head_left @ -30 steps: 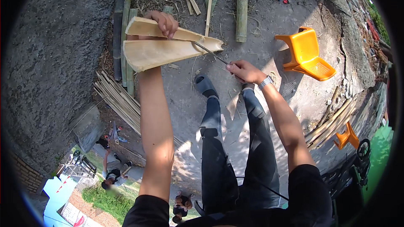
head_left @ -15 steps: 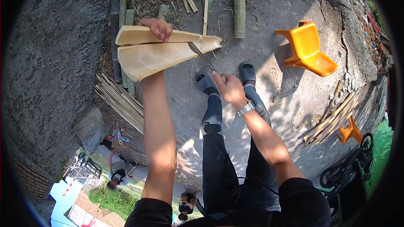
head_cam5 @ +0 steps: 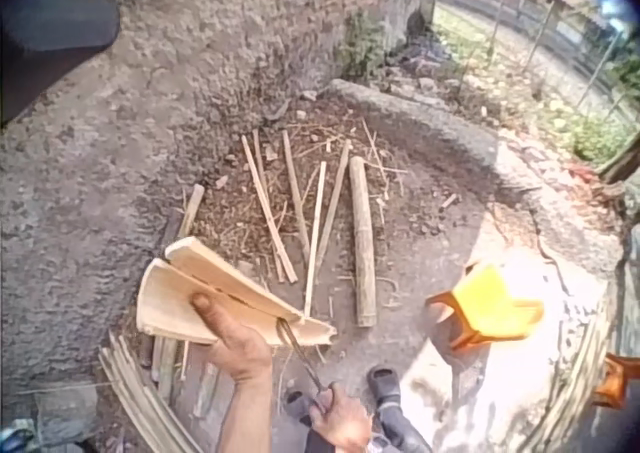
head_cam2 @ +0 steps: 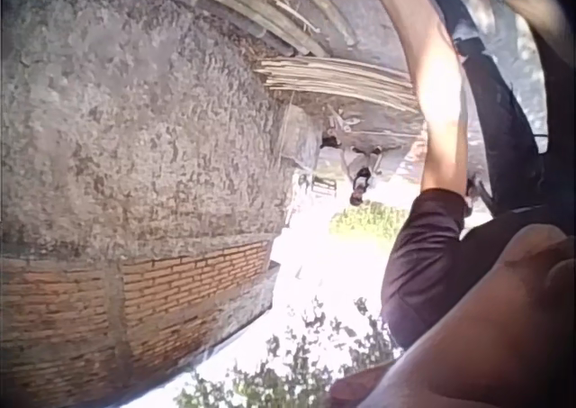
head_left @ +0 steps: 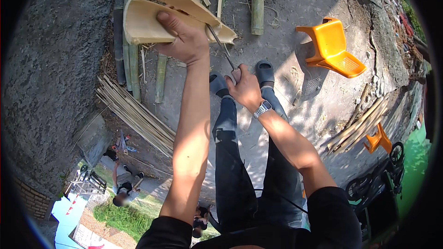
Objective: The person uses a machete to split bamboo stalks into thinner strips and later prepares a larger bamboo pole by trimming its nodes and ends outdoors.
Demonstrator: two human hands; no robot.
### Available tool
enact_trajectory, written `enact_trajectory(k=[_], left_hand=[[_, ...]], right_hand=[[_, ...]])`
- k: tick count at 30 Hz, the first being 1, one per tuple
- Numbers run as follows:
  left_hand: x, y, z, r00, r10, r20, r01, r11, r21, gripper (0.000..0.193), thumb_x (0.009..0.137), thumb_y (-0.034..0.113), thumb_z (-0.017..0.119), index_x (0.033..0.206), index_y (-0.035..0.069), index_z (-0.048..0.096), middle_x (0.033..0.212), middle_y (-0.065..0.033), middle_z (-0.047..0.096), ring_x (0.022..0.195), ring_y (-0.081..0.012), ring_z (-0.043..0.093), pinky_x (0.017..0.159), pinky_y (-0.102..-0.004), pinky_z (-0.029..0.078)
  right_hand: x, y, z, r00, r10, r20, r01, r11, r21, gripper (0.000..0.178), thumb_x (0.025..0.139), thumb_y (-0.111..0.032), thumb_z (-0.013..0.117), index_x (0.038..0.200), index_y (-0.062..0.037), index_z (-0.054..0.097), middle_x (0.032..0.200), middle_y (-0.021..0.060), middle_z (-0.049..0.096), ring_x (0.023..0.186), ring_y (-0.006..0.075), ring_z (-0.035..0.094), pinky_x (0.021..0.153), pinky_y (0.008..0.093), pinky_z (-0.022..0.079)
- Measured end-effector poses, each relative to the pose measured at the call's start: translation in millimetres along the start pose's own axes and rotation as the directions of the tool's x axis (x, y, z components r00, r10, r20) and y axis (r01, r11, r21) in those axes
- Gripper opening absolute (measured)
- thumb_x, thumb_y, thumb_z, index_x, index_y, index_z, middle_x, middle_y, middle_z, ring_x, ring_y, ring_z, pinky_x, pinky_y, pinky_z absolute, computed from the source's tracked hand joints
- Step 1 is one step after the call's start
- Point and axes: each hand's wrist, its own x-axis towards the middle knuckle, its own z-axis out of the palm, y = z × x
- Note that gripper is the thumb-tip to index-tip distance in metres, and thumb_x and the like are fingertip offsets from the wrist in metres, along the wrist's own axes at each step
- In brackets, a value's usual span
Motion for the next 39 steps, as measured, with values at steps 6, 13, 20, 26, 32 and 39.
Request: enact_trajectory(k=[6, 13, 20, 26, 32, 39], left_hand=[[17.9, -10.8, 4.9, 0.952, 0.303, 0.04, -0.301, 0.952, -0.058, 0.047, 0.104, 0.043, 0.06, 0.088, 0.0, 0.067, 0.081, -0.0073, 0.069, 0.07, -0.0188, 0.068, 0.062, -0.0311, 0.052], [12.3, -32.3, -25.5, 0.878, 0.246, 0.409, -0.073, 0.917, -0.393, 0.06, 0.1, 0.052, 0.062, 0.098, -0.009, 0.059, 0.087, -0.0163, 0.068, 0.074, -0.0283, 0.074, 0.071, -0.0409, 0.064], [11.2, -8.9, 2.7, 0.964, 0.232, 0.127, -0.25, 0.957, 0.148, 0.062, 0.106, 0.051, 0.05, 0.094, -0.007, 0.067, 0.076, -0.0144, 0.072, 0.068, -0.0255, 0.073, 0.061, -0.0375, 0.056], [21.3, -13.5, 0.9, 0.96, 0.26, 0.108, -0.272, 0.955, 0.115, 0.059, 0.106, 0.048, 0.052, 0.094, -0.008, 0.066, 0.082, -0.0139, 0.073, 0.071, -0.0233, 0.073, 0.062, -0.0348, 0.057], [74.0, 92.9, -84.0, 0.955, 0.289, -0.06, -0.286, 0.957, 0.056, 0.069, 0.104, 0.05, 0.052, 0.118, -0.018, 0.051, 0.1, -0.0293, 0.065, 0.084, -0.0355, 0.072, 0.077, -0.0454, 0.065], [141.9, 230.7, -188.1, 0.877, 0.48, -0.033, -0.436, 0.823, 0.364, 0.071, 0.102, 0.053, 0.048, 0.127, -0.013, 0.051, 0.114, -0.0338, 0.061, 0.103, -0.0447, 0.067, 0.093, -0.0552, 0.06]], right_hand=[[35.8, 6.2, -53.5, 0.976, -0.102, 0.19, 0.118, 0.99, -0.072, 0.044, 0.075, -0.005, 0.061, 0.118, 0.0032, 0.057, 0.092, 0.0337, 0.067, 0.092, 0.0498, 0.066, 0.079, 0.0514, 0.054], [79.1, 24.6, -140.5, 0.886, -0.186, 0.425, 0.305, 0.924, -0.231, 0.034, 0.071, -0.006, 0.063, 0.102, 0.0055, 0.063, 0.094, 0.0291, 0.068, 0.094, 0.0473, 0.066, 0.083, 0.0481, 0.053], [16.6, -28.5, -52.4, 0.968, -0.007, 0.251, 0.0, 1.0, 0.027, 0.035, 0.089, -0.025, 0.07, 0.094, 0.0068, 0.056, 0.076, 0.028, 0.064, 0.08, 0.0495, 0.065, 0.07, 0.0498, 0.051], [6.5, -34.0, -18.2, 0.997, 0.021, 0.068, -0.031, 0.987, 0.158, 0.046, 0.102, -0.04, 0.06, 0.085, 0.0027, 0.054, 0.062, 0.0199, 0.058, 0.06, 0.0382, 0.062, 0.06, 0.0436, 0.047], [-31.1, -81.6, -71.3, 0.936, -0.284, 0.207, 0.248, 0.951, 0.182, 0.052, 0.101, -0.048, 0.059, 0.088, 0.0015, 0.055, 0.06, 0.0196, 0.058, 0.058, 0.0396, 0.065, 0.052, 0.045, 0.048], [-80.5, -168.2, -82.2, 0.756, -0.444, 0.481, 0.448, 0.887, 0.114, 0.054, 0.096, -0.056, 0.063, 0.098, -0.0022, 0.054, 0.064, 0.0176, 0.064, 0.059, 0.04, 0.067, 0.055, 0.0464, 0.054]])
